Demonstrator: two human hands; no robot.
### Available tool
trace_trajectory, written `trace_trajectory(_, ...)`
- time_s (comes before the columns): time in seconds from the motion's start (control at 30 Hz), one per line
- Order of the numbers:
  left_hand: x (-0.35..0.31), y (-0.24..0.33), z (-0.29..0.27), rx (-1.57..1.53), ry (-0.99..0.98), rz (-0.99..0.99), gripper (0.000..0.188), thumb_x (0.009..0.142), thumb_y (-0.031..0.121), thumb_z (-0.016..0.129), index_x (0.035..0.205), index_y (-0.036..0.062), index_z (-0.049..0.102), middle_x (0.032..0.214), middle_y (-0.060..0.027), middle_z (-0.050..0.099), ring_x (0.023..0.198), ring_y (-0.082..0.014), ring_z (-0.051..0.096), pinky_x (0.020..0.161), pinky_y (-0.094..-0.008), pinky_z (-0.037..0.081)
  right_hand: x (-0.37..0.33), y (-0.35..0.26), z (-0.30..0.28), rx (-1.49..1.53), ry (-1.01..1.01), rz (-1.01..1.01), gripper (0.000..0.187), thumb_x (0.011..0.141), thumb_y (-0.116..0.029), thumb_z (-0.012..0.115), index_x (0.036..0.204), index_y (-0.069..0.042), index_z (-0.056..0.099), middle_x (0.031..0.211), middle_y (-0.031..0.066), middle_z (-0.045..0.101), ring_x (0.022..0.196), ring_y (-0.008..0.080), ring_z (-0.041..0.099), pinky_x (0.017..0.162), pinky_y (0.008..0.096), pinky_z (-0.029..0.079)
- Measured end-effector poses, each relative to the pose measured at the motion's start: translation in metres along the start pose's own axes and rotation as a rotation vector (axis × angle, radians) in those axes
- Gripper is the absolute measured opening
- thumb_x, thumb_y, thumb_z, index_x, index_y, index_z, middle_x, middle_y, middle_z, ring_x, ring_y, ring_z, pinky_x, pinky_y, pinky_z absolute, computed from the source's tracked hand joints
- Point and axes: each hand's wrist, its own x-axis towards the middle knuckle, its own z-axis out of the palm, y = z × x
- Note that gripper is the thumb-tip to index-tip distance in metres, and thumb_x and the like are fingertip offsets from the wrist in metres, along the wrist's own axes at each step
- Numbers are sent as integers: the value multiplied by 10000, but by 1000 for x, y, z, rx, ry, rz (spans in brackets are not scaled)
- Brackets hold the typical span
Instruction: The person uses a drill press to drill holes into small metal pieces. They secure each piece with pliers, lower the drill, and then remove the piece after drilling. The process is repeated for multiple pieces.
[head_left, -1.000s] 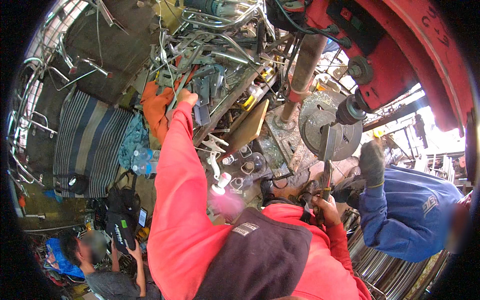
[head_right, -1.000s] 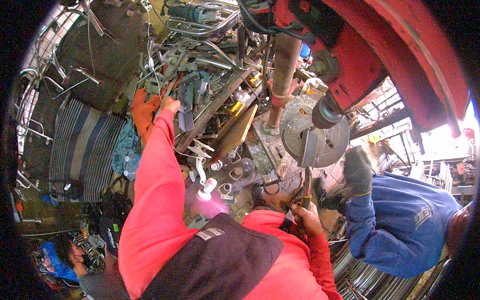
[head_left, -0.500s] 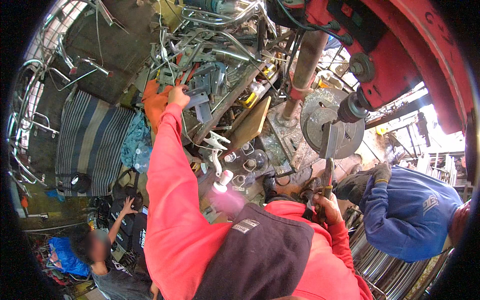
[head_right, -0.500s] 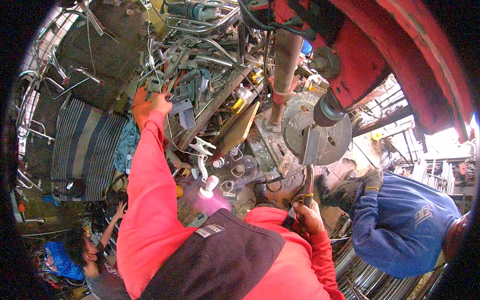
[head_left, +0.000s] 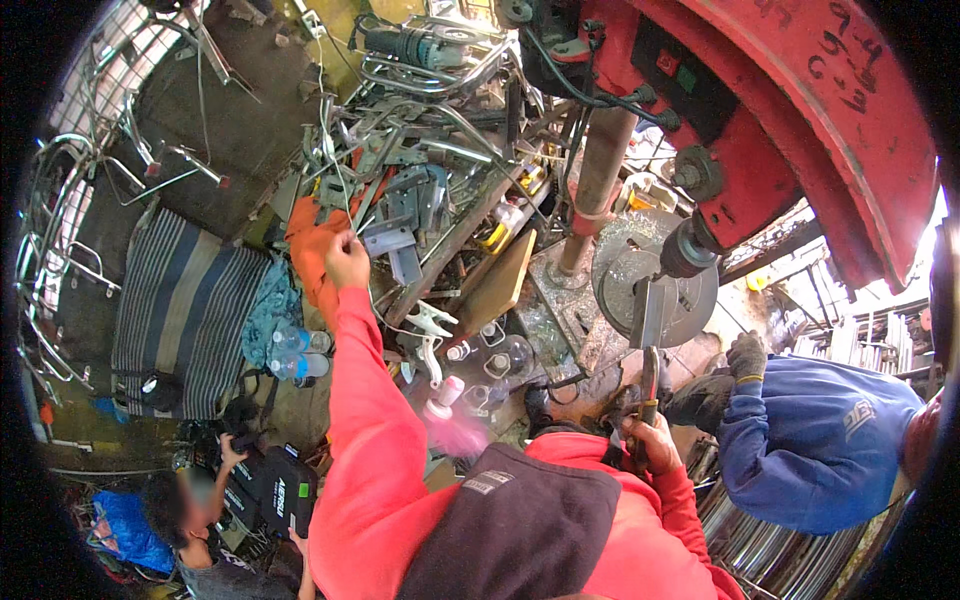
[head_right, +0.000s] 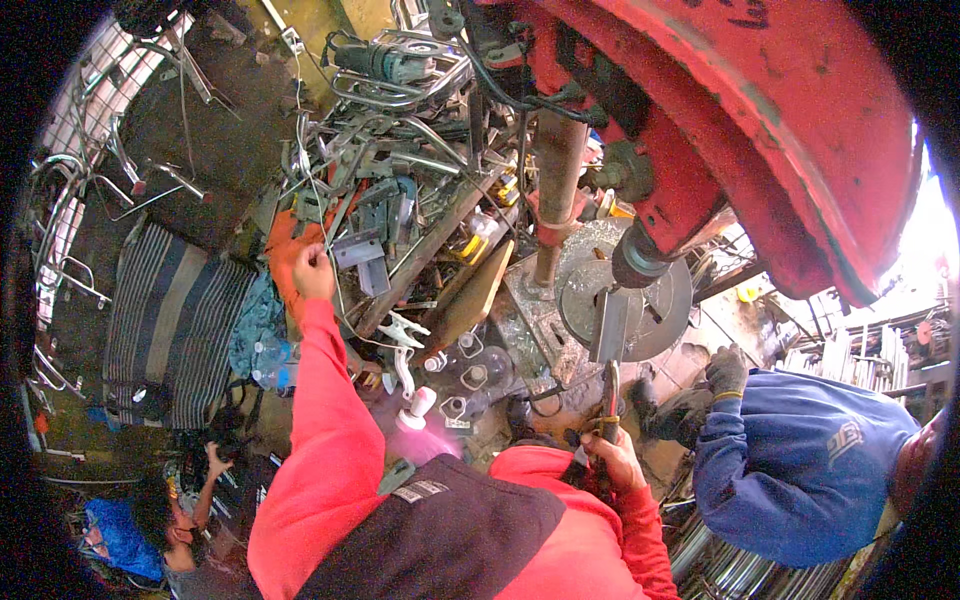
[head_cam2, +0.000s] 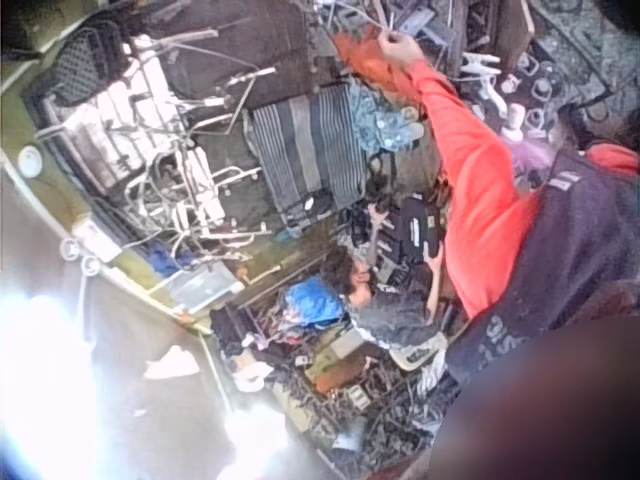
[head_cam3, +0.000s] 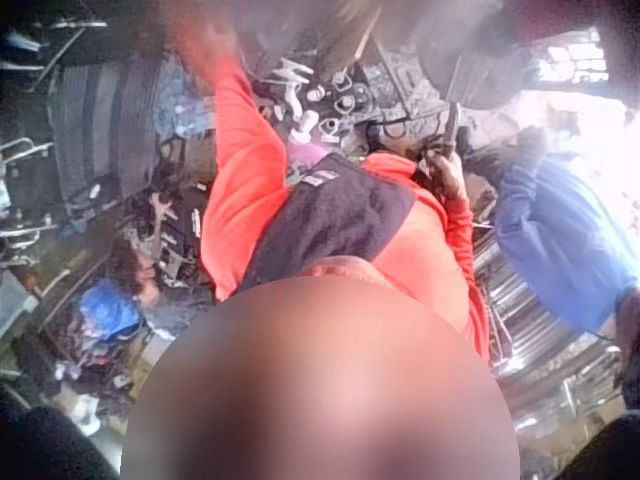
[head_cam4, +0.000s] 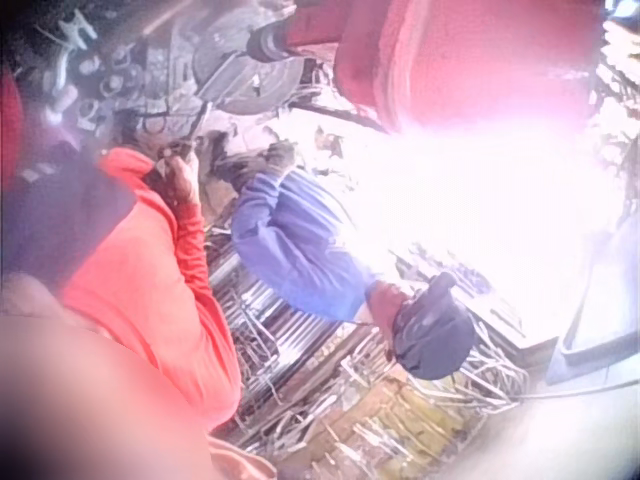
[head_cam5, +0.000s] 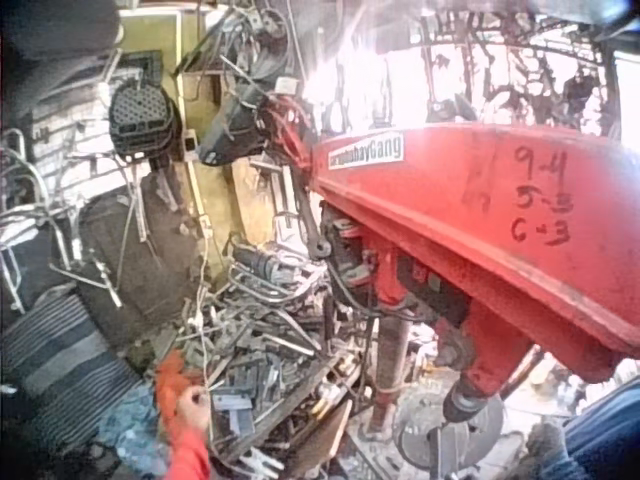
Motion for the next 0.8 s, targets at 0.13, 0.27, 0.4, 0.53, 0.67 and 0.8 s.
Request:
trace_trajectory(0.13, -106, 50, 10, -287, -72, -123, 121, 845, 71, 596, 928, 15, 665, 834, -97, 669, 731, -194, 628, 697, -313, 502, 3, 5, -3, -12, -7, -52, 228, 798, -173, 705, 959, -63, 587, 729, -20, 553, 589, 81, 485, 530, 256, 389)
trace_trajectory(0.27, -252, 124, 25, -454, -393, -373, 112, 858, 71, 580, 931, 48, 662, 849, -54, 648, 765, -159, 603, 711, -323, 494, 8, 6, -3, -5, -46, -60, 181, 805, -184, 694, 896, -67, 590, 712, -22, 544, 591, 80, 482, 542, 258, 388)
trace_trajectory(0.4, -356, 181, 9, -607, -922, -554, 165, 864, 86, 591, 1006, 29, 652, 908, -22, 644, 821, -101, 578, 749, -276, 482, 15, 7, -3, -21, -100, -133, 139, 792, -179, 677, 811, -77, 584, 700, -27, 538, 612, 82, 484, 565, 252, 391)
trace_trajectory(0.53, -388, 206, -8, -627, -1109, -351, 200, 845, 106, 625, 1024, 17, 642, 823, -54, 652, 761, -124, 614, 718, -282, 500, 17, 8, -12, -52, -152, -162, 134, 773, -151, 645, 847, -65, 574, 715, -10, 558, 596, 92, 497, 559, 249, 412)
trace_trajectory(0.67, -396, 218, -13, -583, -1367, -307, 423, 820, 126, 665, 1211, 14, 548, 918, -88, 648, 864, -153, 624, 783, -299, 503, 17, 7, -26, -18, -207, -155, 135, 789, -138, 621, 883, -58, 567, 738, 3, 569, 596, 104, 543, 554, 255, 457)
trace_trajectory(0.8, -426, 245, -12, -743, -1442, -412, 677, 772, 80, 695, 1366, 44, 373, 1082, -85, 579, 971, -176, 584, 832, -320, 489, 15, 4, -34, 6, -301, -195, 150, 813, -151, 616, 903, -45, 561, 766, 3, 567, 663, 105, 551, 596, 263, 459)
